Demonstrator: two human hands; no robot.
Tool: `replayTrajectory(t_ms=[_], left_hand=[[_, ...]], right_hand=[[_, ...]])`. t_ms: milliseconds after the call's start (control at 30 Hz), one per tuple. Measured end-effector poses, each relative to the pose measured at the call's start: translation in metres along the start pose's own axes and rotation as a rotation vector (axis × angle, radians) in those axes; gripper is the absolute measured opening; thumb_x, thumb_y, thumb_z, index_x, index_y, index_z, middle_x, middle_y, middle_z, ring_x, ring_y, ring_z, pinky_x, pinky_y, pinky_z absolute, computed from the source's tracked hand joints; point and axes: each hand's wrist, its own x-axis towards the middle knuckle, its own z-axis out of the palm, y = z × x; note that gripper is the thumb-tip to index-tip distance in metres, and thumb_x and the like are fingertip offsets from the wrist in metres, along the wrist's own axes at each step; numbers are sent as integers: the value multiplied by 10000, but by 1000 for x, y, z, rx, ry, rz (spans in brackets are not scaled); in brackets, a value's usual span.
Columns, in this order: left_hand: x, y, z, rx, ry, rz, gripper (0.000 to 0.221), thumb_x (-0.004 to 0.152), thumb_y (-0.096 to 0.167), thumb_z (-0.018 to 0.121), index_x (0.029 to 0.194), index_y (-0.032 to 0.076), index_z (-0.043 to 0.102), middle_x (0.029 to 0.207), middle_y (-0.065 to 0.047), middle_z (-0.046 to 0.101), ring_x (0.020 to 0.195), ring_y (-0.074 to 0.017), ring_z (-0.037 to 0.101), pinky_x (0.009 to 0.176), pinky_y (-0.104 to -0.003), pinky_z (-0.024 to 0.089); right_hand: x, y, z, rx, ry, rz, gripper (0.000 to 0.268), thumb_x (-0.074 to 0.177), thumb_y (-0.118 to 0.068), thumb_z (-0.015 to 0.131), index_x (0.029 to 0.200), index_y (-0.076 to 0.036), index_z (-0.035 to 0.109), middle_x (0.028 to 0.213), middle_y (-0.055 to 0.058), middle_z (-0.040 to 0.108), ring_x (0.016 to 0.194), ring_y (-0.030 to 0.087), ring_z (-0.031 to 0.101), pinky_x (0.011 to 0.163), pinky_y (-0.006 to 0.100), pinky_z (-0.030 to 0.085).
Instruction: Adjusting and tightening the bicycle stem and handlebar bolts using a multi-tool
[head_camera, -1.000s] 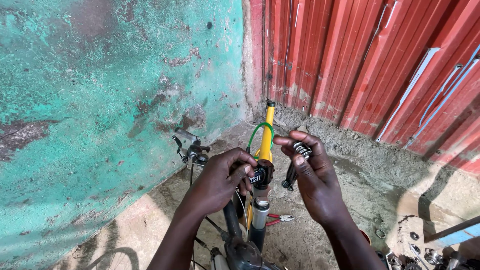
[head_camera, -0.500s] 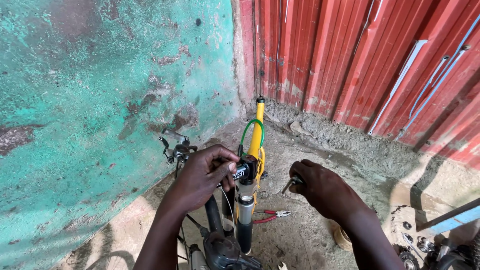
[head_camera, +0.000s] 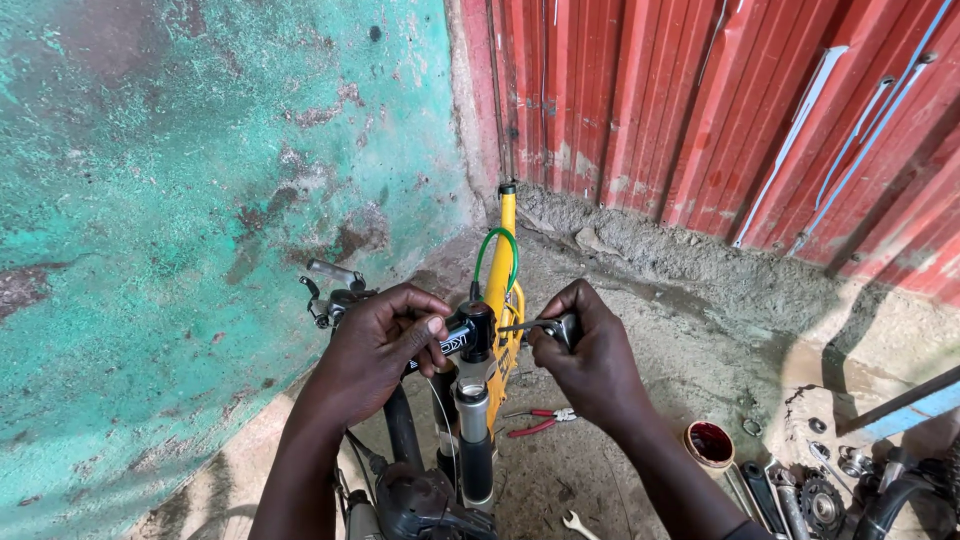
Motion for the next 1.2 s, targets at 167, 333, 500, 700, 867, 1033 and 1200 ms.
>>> replayTrajectory(t_ms=[167,333,500,700,867,1033,1200], left_hand=[[-1,0,1,9,-18,4,207,1024,67,553,1138,-59,671,897,-213,712,716,-217,732,598,-318,660],[-1,3,2,22,-14,-5,202,1020,70,563,1131,-60,670,900,-213,722,726,-222,737,610,-323,664],[-1,6,3,33,-28,2,204,1029,64,542,1137,-57,666,905,-207,716,726,-215,728,612,-324,662],[-2,11,6,94,20,-53,127,985,90,637,1070,12,690,824,-92,675,646,-194,741,551,-271,585],[-3,12,5,73,23,-58,127,984,90,639,1071,11,688,836,-102,675,641,-203,731,545,-273,580],[-3,15,5,93,32,-76,114,982,82,642,1059,14,691,776,-117,692,620,-192,725,544,-276,581],[-4,21,10,56,33,-18,81,963,62,665,1010,20,714,945,-100,693,633,-180,720,531,-271,579]], right_hand=[[-8,5,11,-130,97,-221,153,751,30,729,817,-74,638,668,109,720,492,144,532,437,264,413],[-13,4,18,-140,140,-288,164,747,41,722,817,-78,633,731,142,714,540,210,576,479,314,458],[-18,7,26,-142,189,-368,168,764,37,741,797,-83,628,742,116,726,553,214,612,486,292,470],[-20,16,25,-204,83,-450,216,888,-73,741,921,-107,530,915,43,668,736,139,612,637,269,504],[-20,15,26,-226,132,-457,171,871,10,685,861,-103,556,859,21,648,720,130,592,627,264,491],[-19,16,18,-583,57,-712,171,890,-36,694,874,-103,538,954,61,645,784,216,655,583,326,493],[-22,5,28,-165,65,-453,218,832,42,714,899,-109,571,916,44,663,775,144,626,623,256,486]])
